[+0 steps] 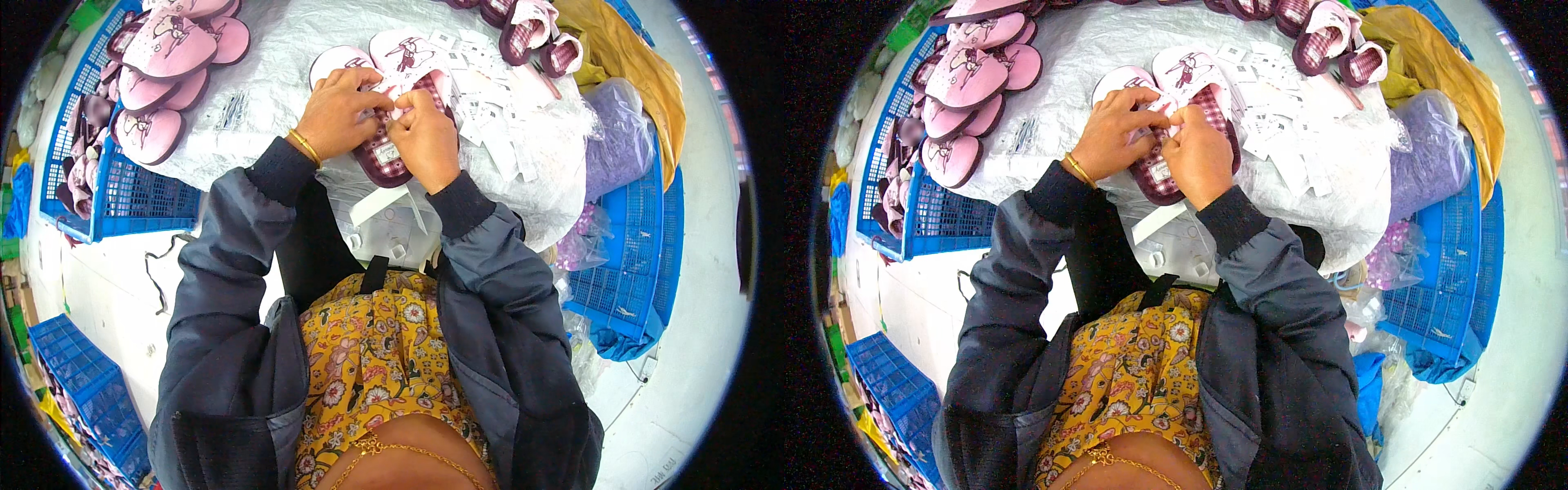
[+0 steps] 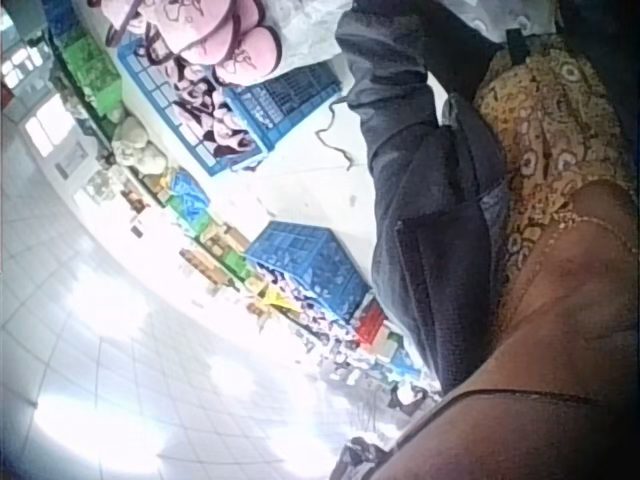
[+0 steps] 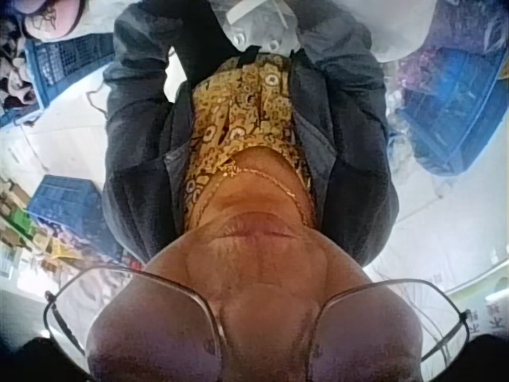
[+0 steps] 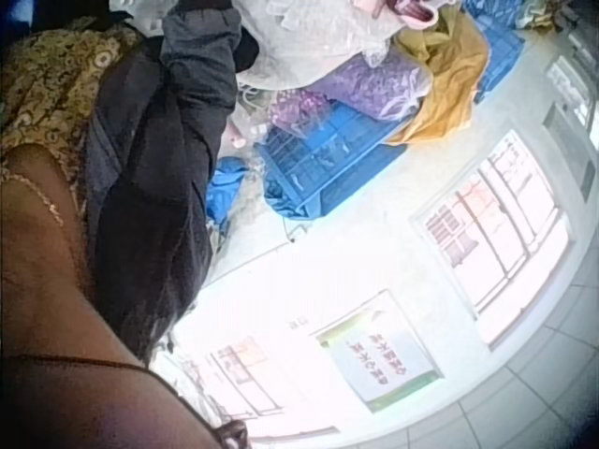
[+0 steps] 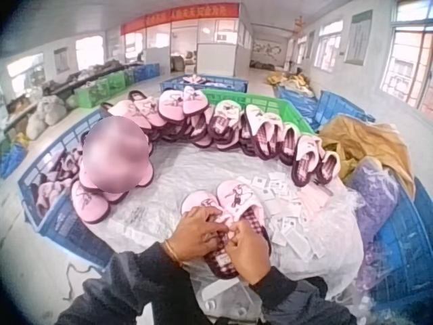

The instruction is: The person sits on the floor and repeatedly picks up small paper tags, folds them, and attaches them to pink slippers using a small tool. The person handles multiple slippers and tags, placing finished pairs aside.

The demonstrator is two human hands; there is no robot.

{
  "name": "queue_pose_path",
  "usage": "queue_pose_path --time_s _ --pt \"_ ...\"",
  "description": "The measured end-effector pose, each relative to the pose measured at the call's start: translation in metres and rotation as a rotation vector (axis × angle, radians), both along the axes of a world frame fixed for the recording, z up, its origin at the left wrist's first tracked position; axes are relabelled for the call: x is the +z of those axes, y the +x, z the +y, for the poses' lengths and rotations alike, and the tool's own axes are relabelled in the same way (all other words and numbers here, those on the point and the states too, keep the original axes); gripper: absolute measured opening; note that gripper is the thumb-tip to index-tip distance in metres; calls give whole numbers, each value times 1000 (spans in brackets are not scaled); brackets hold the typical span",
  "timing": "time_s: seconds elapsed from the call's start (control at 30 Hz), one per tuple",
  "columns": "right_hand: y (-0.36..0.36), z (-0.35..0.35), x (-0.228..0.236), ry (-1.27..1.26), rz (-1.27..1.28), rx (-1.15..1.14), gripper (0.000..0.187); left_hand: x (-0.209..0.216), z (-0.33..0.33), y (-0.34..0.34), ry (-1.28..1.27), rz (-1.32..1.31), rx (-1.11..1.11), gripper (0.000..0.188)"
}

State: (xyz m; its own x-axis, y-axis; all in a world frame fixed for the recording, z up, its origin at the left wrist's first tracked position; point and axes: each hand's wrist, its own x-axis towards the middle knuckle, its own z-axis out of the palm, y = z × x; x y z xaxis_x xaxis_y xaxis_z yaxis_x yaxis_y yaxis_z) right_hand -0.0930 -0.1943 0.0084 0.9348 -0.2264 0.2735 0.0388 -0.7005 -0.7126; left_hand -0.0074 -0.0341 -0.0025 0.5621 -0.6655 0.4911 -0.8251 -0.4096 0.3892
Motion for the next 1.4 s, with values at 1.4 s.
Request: queue_pose_path --time_s 1.4 --pt "-91 -74 24 622 341 278 29 14 -14 13 -38 -133 42 14"
